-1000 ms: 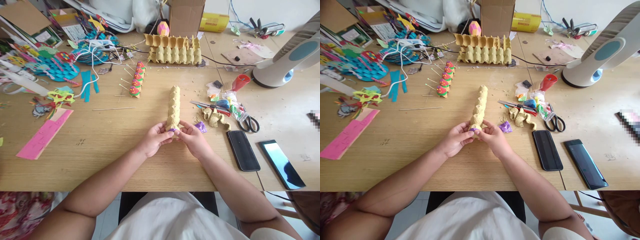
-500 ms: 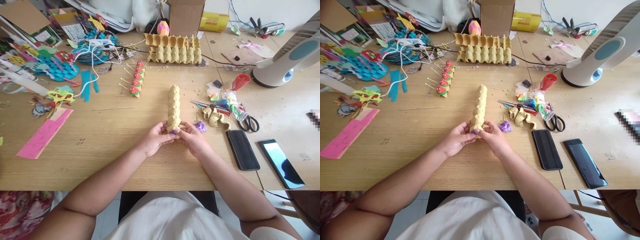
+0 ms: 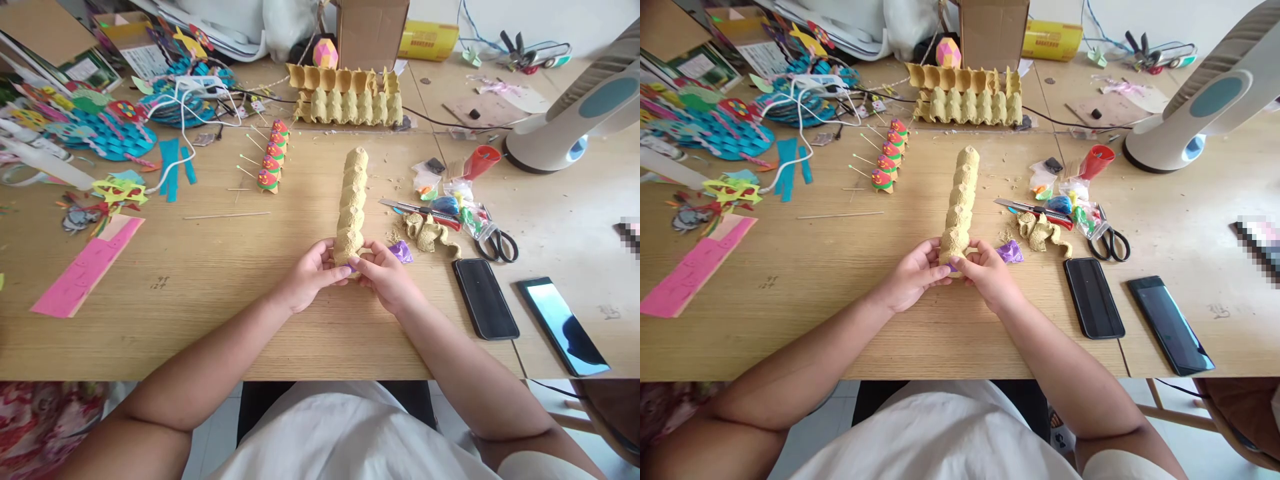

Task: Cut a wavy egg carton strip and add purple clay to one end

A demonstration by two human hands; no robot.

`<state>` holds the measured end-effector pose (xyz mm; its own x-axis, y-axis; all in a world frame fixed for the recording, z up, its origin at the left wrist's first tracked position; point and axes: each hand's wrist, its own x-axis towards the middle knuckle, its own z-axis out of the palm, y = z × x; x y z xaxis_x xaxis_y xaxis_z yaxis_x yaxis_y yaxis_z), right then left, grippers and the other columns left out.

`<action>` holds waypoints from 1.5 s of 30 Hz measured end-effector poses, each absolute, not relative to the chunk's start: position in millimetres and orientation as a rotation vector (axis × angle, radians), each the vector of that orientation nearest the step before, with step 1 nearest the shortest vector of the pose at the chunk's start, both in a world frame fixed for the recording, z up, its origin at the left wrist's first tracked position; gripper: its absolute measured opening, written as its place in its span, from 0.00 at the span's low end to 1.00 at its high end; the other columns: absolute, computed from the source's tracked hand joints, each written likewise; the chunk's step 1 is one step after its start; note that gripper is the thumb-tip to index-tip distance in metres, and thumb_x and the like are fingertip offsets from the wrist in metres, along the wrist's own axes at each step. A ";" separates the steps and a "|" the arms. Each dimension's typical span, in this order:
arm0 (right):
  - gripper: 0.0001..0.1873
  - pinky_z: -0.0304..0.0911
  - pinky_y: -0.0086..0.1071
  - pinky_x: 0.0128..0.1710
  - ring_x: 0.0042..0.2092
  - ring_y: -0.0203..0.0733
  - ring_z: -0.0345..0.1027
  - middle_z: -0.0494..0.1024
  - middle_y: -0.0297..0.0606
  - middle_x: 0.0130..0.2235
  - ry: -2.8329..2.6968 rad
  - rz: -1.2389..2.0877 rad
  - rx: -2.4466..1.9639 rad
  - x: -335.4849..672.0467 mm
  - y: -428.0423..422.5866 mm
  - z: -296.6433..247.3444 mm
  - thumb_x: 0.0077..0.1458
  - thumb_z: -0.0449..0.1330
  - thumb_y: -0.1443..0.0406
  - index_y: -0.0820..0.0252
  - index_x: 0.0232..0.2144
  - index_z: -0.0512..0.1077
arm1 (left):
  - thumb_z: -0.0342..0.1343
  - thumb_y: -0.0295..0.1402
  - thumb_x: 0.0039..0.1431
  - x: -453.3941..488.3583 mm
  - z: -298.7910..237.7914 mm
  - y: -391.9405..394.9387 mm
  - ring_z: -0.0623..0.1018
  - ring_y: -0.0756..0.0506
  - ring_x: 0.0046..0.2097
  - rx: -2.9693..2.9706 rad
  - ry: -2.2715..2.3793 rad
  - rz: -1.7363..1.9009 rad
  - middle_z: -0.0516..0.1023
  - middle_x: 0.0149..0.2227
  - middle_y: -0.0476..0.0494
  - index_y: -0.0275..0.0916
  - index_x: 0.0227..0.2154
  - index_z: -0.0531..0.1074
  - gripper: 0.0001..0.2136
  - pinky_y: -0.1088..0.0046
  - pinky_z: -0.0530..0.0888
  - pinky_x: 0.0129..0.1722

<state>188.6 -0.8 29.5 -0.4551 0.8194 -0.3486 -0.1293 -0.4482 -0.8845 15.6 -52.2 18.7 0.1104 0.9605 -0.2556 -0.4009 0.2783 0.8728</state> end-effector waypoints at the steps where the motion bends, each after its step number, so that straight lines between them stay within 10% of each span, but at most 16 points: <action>1: 0.31 0.57 0.26 0.25 0.27 0.32 0.64 0.77 0.27 0.29 -1.097 1.960 -1.084 188.8 -0.8 29.6 0.41 0.78 0.56 0.55 0.45 0.71 | 0.73 0.34 0.52 15.3 18.0 -52.1 0.80 0.47 0.46 0.733 0.987 1.139 0.79 0.51 0.43 0.44 0.54 0.73 0.26 0.74 0.77 0.40; 45: 0.24 0.70 0.29 0.37 0.34 0.35 0.75 0.82 0.32 0.34 -0.973 2.048 -0.905 190.1 0.5 26.5 0.46 0.77 0.55 0.54 0.42 0.74 | 0.76 0.36 0.48 6.0 20.9 -45.3 0.81 0.53 0.34 0.461 0.809 1.100 0.81 0.38 0.49 0.39 0.48 0.77 0.25 0.83 0.80 0.31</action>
<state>190.1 0.5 26.5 -0.5224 0.8011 -0.2920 -0.2798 -0.4845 -0.8288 6.0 -45.3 20.9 0.2185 0.9130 -0.3446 -0.6004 0.4042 0.6901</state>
